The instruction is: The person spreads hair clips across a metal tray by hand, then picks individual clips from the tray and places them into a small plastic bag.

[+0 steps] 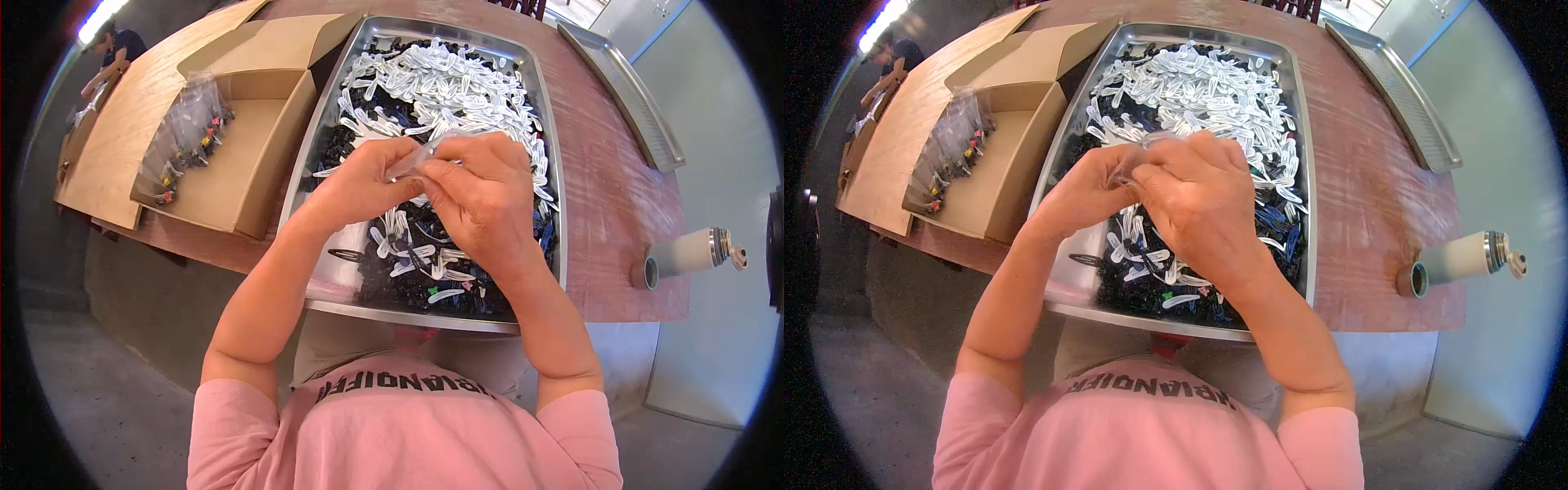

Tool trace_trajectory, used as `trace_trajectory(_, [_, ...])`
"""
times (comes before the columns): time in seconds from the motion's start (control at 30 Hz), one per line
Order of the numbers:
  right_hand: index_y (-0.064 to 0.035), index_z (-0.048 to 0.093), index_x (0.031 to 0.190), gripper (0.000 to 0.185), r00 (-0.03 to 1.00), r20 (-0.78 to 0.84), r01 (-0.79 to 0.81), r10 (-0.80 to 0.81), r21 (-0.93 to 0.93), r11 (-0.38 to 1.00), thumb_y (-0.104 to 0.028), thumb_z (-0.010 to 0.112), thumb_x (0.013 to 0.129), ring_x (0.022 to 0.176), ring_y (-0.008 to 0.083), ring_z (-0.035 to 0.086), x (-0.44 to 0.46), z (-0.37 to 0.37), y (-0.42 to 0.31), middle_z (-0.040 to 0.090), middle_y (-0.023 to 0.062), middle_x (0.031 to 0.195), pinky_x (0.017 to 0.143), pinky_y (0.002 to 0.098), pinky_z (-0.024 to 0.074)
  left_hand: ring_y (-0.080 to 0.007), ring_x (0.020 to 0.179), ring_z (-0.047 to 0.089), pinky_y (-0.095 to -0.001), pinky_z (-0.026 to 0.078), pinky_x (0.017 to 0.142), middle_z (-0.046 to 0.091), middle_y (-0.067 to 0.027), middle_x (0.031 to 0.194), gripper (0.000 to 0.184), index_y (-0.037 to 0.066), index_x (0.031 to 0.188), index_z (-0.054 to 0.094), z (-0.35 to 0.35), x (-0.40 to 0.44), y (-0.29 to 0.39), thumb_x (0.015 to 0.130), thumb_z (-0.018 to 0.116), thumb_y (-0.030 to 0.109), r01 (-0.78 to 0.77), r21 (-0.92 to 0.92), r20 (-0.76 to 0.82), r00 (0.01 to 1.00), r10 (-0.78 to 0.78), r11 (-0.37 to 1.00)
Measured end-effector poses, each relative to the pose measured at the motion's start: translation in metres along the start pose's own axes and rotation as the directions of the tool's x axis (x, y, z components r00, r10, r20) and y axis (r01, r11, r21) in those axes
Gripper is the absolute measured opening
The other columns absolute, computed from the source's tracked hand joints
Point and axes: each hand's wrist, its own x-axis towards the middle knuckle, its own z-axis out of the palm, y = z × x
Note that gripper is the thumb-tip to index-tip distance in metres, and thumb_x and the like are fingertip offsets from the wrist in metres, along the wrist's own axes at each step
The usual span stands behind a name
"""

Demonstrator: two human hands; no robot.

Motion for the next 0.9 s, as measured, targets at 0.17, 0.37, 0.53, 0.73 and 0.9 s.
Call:
trace_trajectory(0.17, [-0.0087, 0.070, 0.087, 0.008, 0.985, 0.094, -0.138, 0.142, -0.050, 0.989, -0.015, 0.073, 0.082, 0.065, 0.0259, 0.061, -0.003, 0.000, 0.000, 0.067, 0.0070, 0.074, 0.066, 0.0340, 0.0449, -0.0177, 0.086, 0.063, -0.0318, 0.051, 0.078, 0.066, -0.0098, 0.095, 0.043, 0.001, 0.113, 0.061, 0.005, 0.002, 0.008, 0.077, 0.080, 0.015, -0.108, 0.242, -0.173, 0.973, 0.152, 0.964])
trace_trajectory(0.37, [-0.0047, 0.069, 0.091, 0.013, 0.904, 0.092, -0.422, 0.419, 0.022, 0.906, -0.017, 0.066, 0.092, 0.053, 0.0281, 0.061, -0.010, 0.006, 0.009, 0.067, 0.0130, 0.070, 0.052, 0.0359, 0.0463, -0.0331, 0.111, 0.054, -0.0430, 0.044, 0.095, 0.057, -0.0125, 0.118, 0.082, 0.008, 0.132, 0.052, 0.013, 0.002, 0.020, 0.059, 0.088, 0.018, -0.328, 0.738, -0.167, 0.758, 0.631, 0.589])
trace_trajectory(0.53, [-0.0012, 0.070, 0.100, 0.018, 0.733, 0.283, -0.677, 0.618, 0.388, 0.626, -0.017, 0.062, 0.095, 0.053, 0.0198, 0.065, -0.001, -0.004, 0.006, 0.071, 0.0130, 0.076, 0.050, 0.0334, 0.0492, -0.0345, 0.117, 0.050, -0.0452, 0.040, 0.100, 0.055, -0.0116, 0.123, 0.083, 0.010, 0.134, 0.052, 0.033, -0.007, 0.028, 0.059, 0.086, 0.015, -0.224, 0.877, -0.081, 0.802, 0.591, 0.424])
trace_trajectory(0.73, [0.0025, 0.066, 0.117, 0.028, 0.623, 0.534, -0.773, 0.572, 0.531, 0.346, -0.019, 0.060, 0.100, 0.048, 0.0064, 0.057, 0.000, -0.005, 0.002, 0.073, 0.0088, 0.086, 0.040, 0.0183, 0.0406, -0.0343, 0.112, 0.052, -0.0447, 0.044, 0.093, 0.056, -0.0125, 0.117, 0.072, 0.008, 0.130, 0.053, 0.028, 0.002, 0.012, 0.062, 0.078, 0.001, -0.248, 0.821, -0.138, 0.788, 0.600, 0.514])
trace_trajectory(0.9, [0.0023, 0.045, 0.141, 0.062, 0.609, 0.728, -0.781, 0.314, 0.619, 0.080, -0.034, 0.067, 0.095, 0.052, 0.0094, 0.061, 0.001, -0.014, 0.010, 0.070, 0.0138, 0.112, 0.040, 0.0184, 0.0423, -0.0339, 0.101, 0.055, -0.0434, 0.048, 0.084, 0.059, -0.0122, 0.109, 0.057, 0.005, 0.120, 0.056, 0.022, 0.002, 0.012, 0.066, 0.072, -0.002, -0.249, 0.787, -0.181, 0.781, 0.598, 0.564])
